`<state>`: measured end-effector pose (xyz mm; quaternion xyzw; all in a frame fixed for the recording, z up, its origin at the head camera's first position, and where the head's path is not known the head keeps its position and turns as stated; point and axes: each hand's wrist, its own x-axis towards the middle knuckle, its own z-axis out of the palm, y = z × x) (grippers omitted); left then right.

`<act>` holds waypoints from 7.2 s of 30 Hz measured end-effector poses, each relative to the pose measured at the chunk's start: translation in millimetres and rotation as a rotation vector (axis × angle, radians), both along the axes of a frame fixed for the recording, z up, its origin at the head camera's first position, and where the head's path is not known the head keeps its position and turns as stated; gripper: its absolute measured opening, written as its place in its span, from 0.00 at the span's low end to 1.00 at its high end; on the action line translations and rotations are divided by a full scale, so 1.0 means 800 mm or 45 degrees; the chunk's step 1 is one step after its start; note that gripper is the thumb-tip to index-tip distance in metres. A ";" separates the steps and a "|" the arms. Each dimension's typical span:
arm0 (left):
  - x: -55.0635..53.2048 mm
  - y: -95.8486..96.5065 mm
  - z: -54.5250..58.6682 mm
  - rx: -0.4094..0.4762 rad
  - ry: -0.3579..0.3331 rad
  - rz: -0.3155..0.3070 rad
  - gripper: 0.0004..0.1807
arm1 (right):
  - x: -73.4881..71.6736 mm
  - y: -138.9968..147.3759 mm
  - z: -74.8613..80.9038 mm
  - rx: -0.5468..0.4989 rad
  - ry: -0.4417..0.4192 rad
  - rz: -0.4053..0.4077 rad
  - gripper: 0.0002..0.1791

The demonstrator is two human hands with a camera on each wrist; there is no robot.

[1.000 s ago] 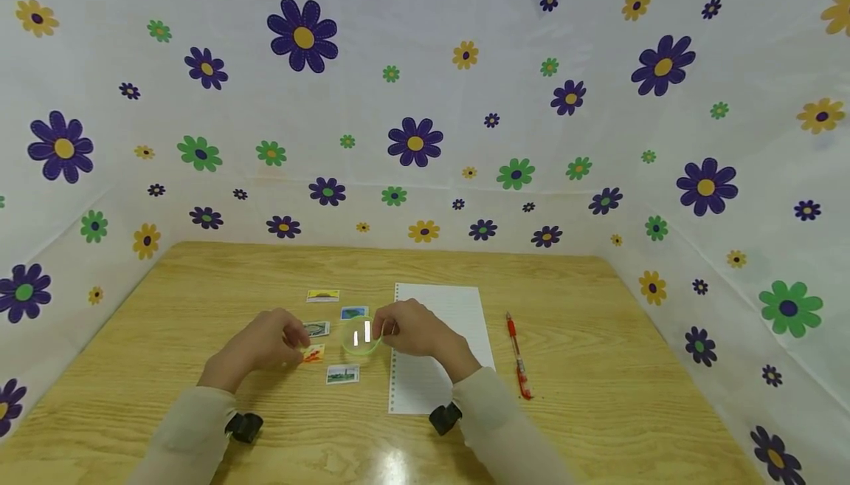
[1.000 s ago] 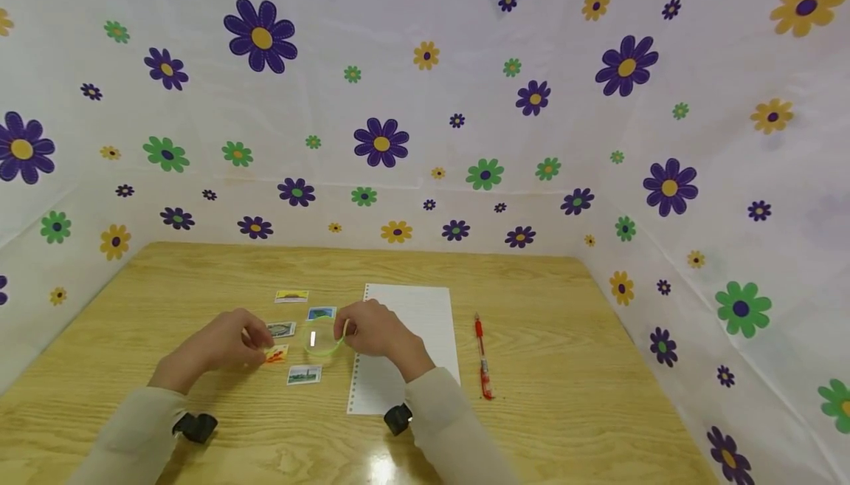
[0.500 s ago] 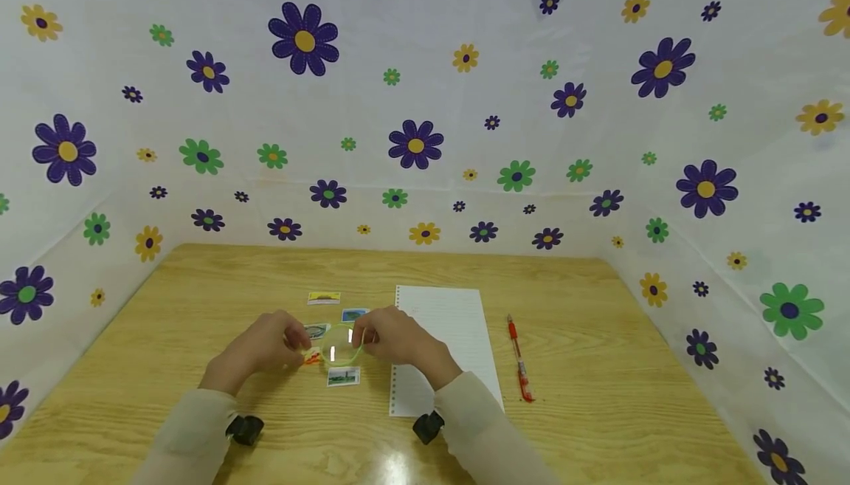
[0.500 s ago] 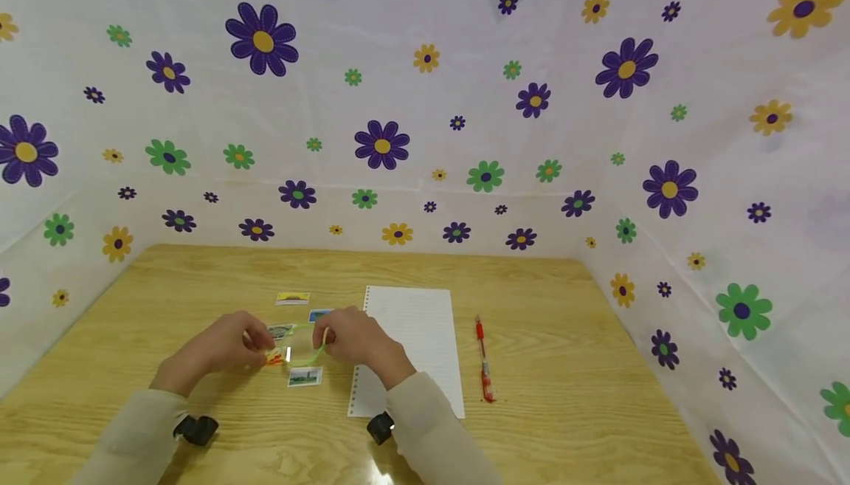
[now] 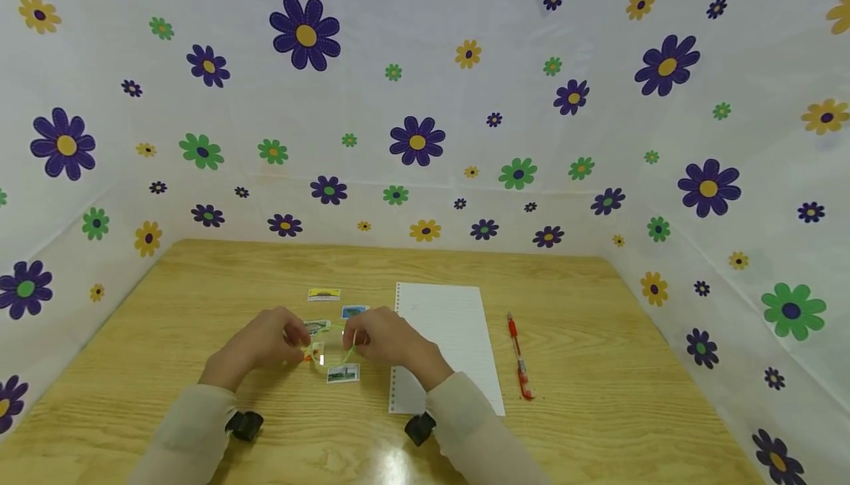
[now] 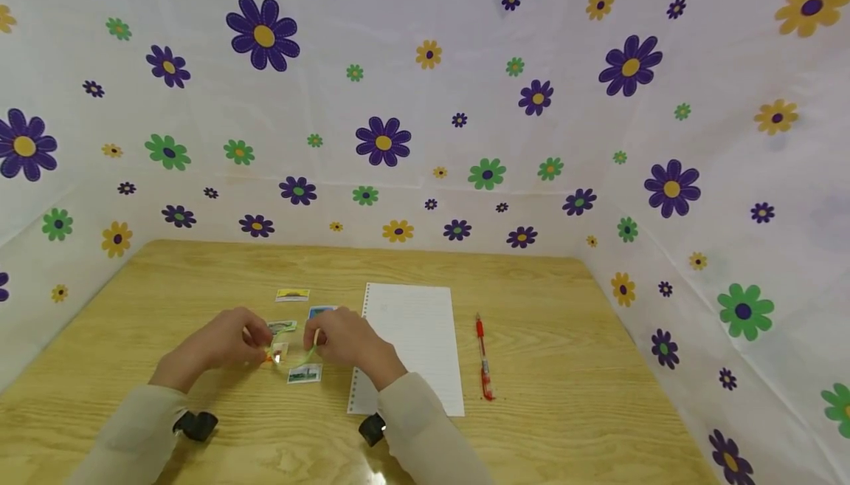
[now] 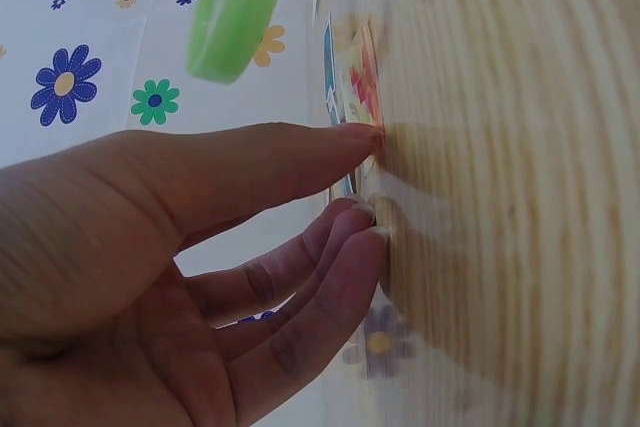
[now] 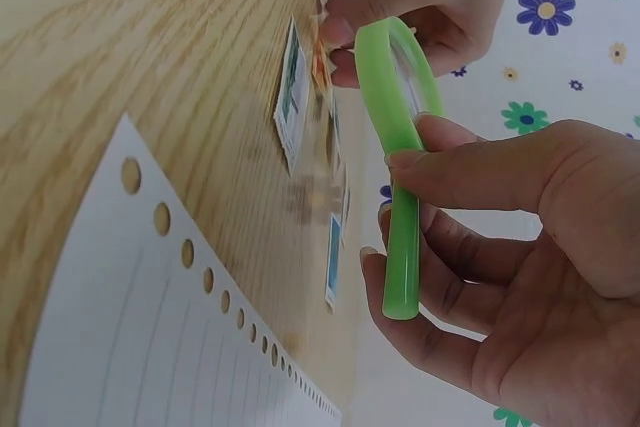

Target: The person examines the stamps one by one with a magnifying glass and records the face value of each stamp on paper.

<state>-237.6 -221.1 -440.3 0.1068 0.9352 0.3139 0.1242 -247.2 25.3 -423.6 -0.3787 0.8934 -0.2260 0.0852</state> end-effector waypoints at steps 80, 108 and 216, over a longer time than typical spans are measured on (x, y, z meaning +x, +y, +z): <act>0.001 -0.002 0.001 0.031 0.059 -0.042 0.08 | 0.000 -0.003 -0.004 -0.030 -0.042 0.004 0.10; 0.001 0.000 0.001 0.034 0.038 -0.041 0.07 | -0.006 0.063 0.024 -0.174 -0.037 -0.058 0.08; 0.007 0.003 0.008 0.010 -0.014 0.017 0.07 | -0.006 0.379 0.020 -0.068 0.061 -0.654 0.03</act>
